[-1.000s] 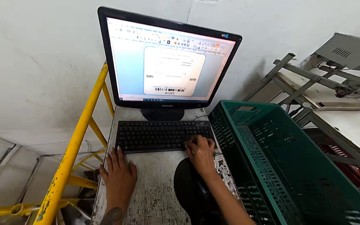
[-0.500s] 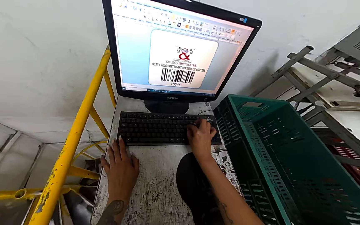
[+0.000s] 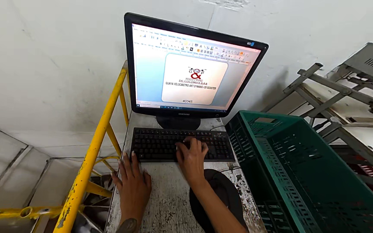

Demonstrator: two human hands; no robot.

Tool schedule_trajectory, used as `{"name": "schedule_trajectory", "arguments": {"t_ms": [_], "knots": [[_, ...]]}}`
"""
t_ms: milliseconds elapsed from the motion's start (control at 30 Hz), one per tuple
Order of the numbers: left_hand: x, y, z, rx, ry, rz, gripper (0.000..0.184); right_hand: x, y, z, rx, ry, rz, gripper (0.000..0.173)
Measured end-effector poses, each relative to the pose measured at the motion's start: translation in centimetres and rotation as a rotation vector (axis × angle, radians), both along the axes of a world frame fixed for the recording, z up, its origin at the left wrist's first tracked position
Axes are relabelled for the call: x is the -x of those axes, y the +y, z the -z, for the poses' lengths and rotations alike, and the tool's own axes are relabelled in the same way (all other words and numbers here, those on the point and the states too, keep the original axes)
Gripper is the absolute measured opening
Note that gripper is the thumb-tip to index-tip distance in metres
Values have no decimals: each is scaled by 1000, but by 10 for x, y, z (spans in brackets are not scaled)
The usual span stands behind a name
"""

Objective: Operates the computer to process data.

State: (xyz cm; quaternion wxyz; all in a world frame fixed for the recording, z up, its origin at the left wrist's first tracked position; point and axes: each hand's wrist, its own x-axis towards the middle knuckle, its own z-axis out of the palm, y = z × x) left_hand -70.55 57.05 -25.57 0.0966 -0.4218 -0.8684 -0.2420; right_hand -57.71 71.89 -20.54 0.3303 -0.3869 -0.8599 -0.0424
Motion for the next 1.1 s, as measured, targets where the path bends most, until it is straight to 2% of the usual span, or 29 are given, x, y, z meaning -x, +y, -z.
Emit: {"name": "schedule_trajectory", "arguments": {"t_ms": [100, 167, 300, 433, 567, 867, 967, 1100], "knots": [[4, 0, 1, -18, -36, 23, 68, 10, -52, 10, 112, -45, -152, 21], [9, 1, 2, -42, -86, 55, 66, 17, -76, 25, 186, -140, -254, 34], [30, 19, -4, -91, -238, 110, 53, 29, -80, 40, 202, -172, -278, 43], [46, 26, -7, -90, -372, 132, 48, 35, -81, 51, 193, -207, -346, 40], [46, 32, -7, -106, -353, 139, 47, 40, -80, 51, 119, -173, -375, 36], [45, 35, 3, -120, -186, 159, 52, 37, -82, 47, 150, -93, -336, 37], [45, 32, 0, -138, -159, 156, 54, 7, -92, 28, 330, -48, -264, 51], [41, 35, 7, -115, -111, 128, 64, -96, -91, 17, 307, 14, 58, 53]]}}
